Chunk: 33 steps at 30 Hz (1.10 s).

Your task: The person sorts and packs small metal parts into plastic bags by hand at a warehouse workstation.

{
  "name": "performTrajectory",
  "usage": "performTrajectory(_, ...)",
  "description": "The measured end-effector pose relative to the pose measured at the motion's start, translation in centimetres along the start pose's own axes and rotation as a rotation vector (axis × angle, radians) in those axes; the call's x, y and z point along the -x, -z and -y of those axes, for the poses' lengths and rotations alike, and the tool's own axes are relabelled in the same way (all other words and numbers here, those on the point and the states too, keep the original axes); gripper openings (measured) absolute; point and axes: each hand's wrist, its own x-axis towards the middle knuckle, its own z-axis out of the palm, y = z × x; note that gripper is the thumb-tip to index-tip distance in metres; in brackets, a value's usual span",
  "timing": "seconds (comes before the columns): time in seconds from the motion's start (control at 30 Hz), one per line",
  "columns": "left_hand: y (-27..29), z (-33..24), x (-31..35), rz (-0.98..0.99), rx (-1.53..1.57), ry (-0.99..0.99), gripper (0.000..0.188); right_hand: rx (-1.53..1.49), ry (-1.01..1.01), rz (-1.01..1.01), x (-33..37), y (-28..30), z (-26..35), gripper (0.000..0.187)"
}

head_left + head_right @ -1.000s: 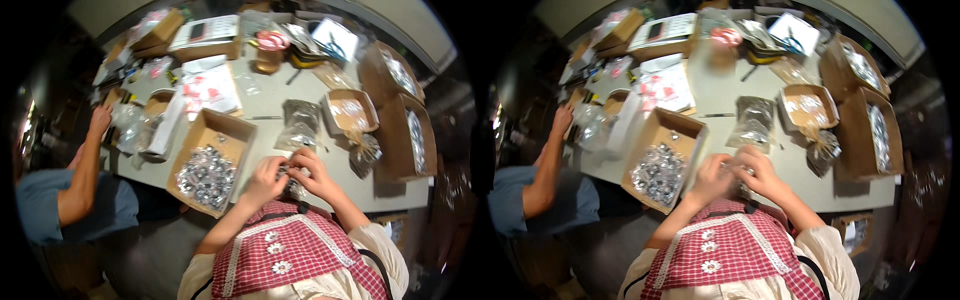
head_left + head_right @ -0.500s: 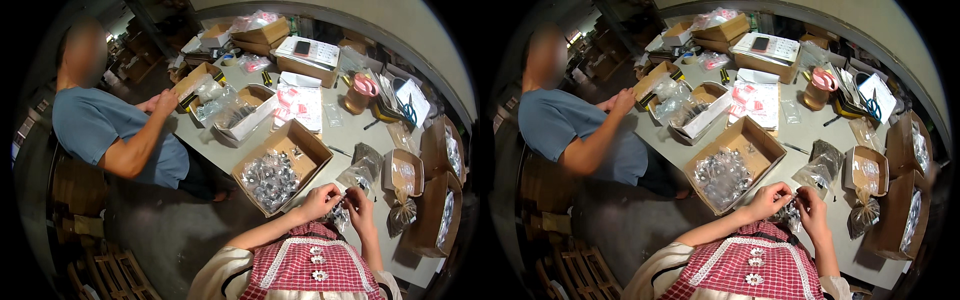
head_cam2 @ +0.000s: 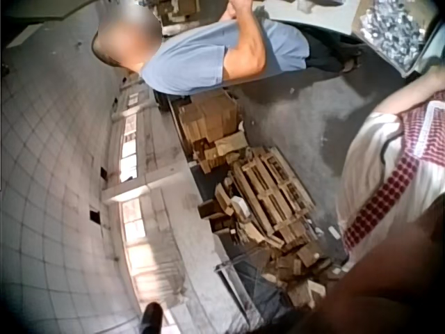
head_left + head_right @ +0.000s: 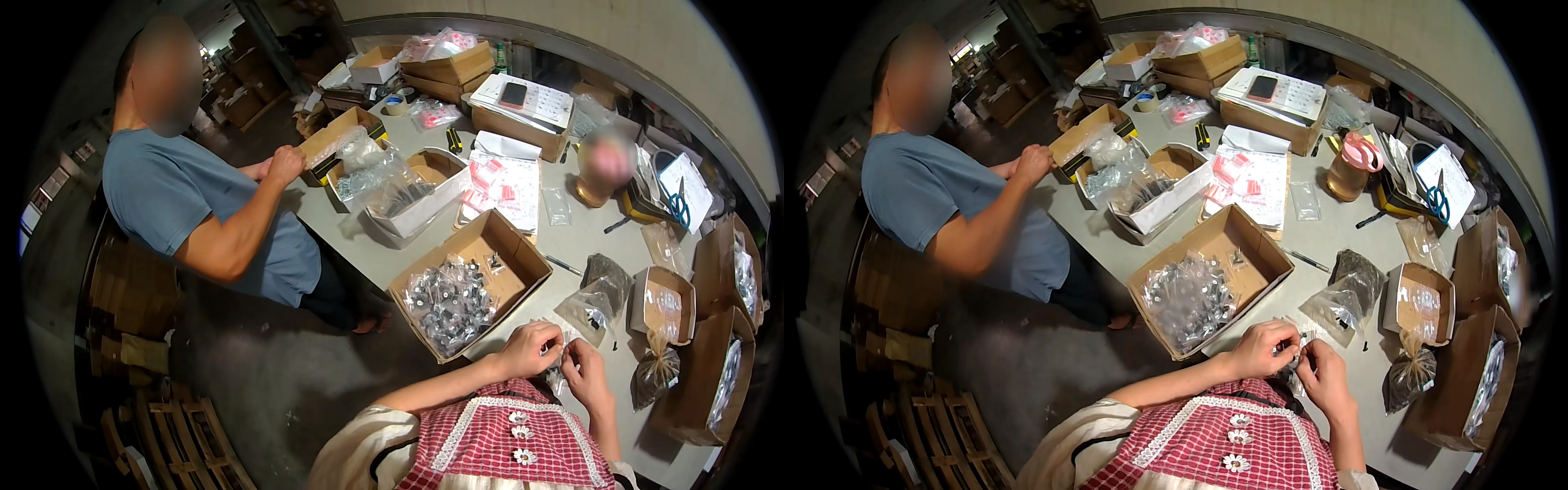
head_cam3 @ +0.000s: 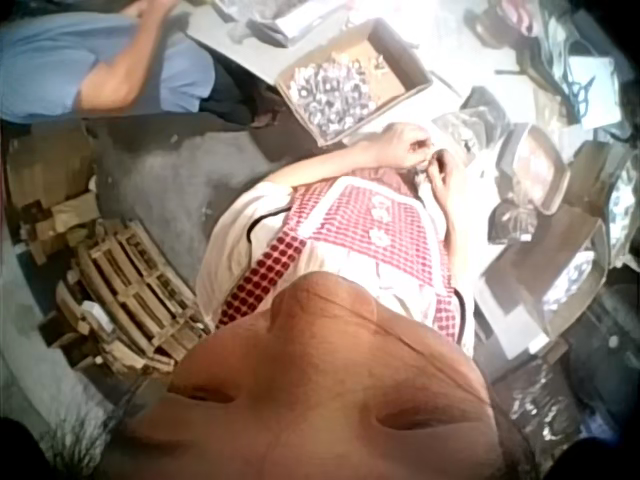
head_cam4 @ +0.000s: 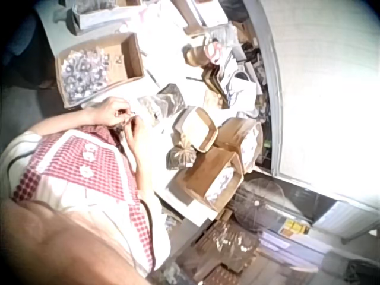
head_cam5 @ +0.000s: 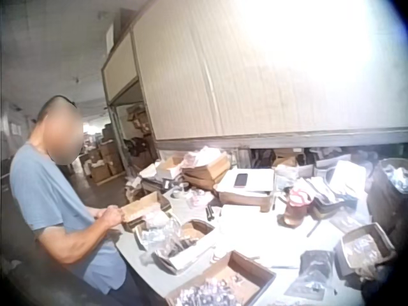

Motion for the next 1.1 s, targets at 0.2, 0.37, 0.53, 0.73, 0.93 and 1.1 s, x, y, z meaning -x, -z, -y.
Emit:
performTrajectory(0.2,2.0,2.7,-1.1,-0.097,-0.067,0.198,0.009,0.052,-0.024,-0.135,-0.5,5.3,-6.2,0.011)
performTrajectory(0.37,0.7,2.1,-1.1,0.146,-0.081,0.243,0.015,0.623,-0.032,-0.569,-7.1,15.6,-21.7,0.016)
performTrajectory(0.53,-2.4,4.6,0.5,0.156,-0.119,0.16,0.019,0.504,-0.664,-0.205,-8.8,14.9,-24.3,0.022)
performTrajectory(0.73,-0.4,4.2,1.2,0.174,-0.042,0.183,0.019,0.048,-0.58,-0.299,-7.0,14.3,-29.2,0.017)
performTrajectory(0.93,-0.5,2.5,1.5,-0.065,0.082,0.29,0.03,0.486,-0.317,-0.468,-8.5,14.2,-30.9,0.013)
performTrajectory(1.1,-1.4,3.9,0.9,0.032,0.026,0.107,0.022,0.389,-0.251,-0.398,-10.1,14.5,-35.5,0.01)
